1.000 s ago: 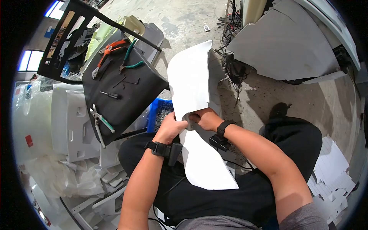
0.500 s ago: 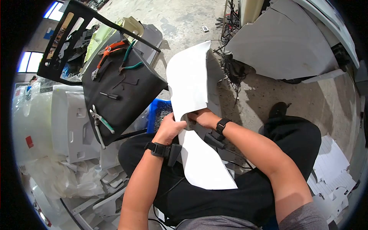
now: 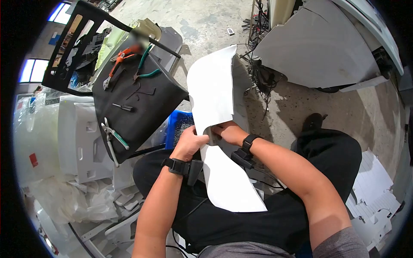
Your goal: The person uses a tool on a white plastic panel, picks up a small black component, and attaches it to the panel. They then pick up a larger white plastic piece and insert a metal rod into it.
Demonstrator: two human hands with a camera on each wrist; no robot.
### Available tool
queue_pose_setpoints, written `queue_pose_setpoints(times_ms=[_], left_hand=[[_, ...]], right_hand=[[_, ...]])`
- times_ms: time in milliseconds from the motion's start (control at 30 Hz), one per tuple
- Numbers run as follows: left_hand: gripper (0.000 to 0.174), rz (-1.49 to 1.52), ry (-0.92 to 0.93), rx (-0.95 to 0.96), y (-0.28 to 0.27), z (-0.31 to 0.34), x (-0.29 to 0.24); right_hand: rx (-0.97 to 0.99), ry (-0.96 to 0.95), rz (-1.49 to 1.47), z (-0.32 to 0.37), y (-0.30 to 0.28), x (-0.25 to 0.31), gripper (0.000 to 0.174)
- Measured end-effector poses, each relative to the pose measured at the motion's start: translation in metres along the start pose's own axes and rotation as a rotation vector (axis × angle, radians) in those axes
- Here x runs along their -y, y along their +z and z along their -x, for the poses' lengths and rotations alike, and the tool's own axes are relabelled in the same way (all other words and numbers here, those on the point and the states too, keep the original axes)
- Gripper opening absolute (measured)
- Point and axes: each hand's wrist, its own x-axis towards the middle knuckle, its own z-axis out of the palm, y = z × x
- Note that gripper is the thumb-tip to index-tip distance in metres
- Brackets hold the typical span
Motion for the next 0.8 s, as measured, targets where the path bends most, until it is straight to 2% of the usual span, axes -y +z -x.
queue_pose_setpoints(times_ms=[100,167,300,367,500,567,700,767,800], left_hand=[[0.038,0.002,0.0,-0.013,0.0,-0.001,0.003],[0.038,0.004,0.004,-0.015,0.001,0.0,0.003],[0.037,-0.028,0.011,-0.03,0.002,0.0,0.002],[0.037,-0.027,0.008,-0.027,0.003,-0.002,0.002],[0.038,-0.021,0.037,0.003,0.001,-0.004,0.005],[0.038,-0.017,0.032,-0.003,0.003,-0.002,0.002],[0.037,-0.023,0.011,-0.002,0.001,-0.004,0.004],[0.037,-0.041,0.021,-0.01,0.0,-0.005,0.007],[0.037,-0.059,0.034,-0.018,0.0,-0.005,0.006]], right_hand=[[0.008,0.099,-0.164,-0.003,0.006,-0.003,0.034],[0.037,0.14,-0.42,-0.006,0.009,-0.008,0.033],[0.068,0.11,-0.476,-0.017,0.012,-0.027,0.031],[0.089,0.044,-0.333,-0.02,0.01,-0.029,0.03],[0.157,0.049,-0.26,-0.013,-0.005,-0.016,0.03],[0.178,0.012,0.043,-0.012,-0.011,-0.01,0.031],[0.217,-0.029,0.068,-0.006,-0.014,-0.002,0.031],[-0.018,-0.186,0.067,-0.007,-0.006,-0.013,0.031],[-0.021,-0.187,0.07,-0.004,-0.016,-0.002,0.031]])
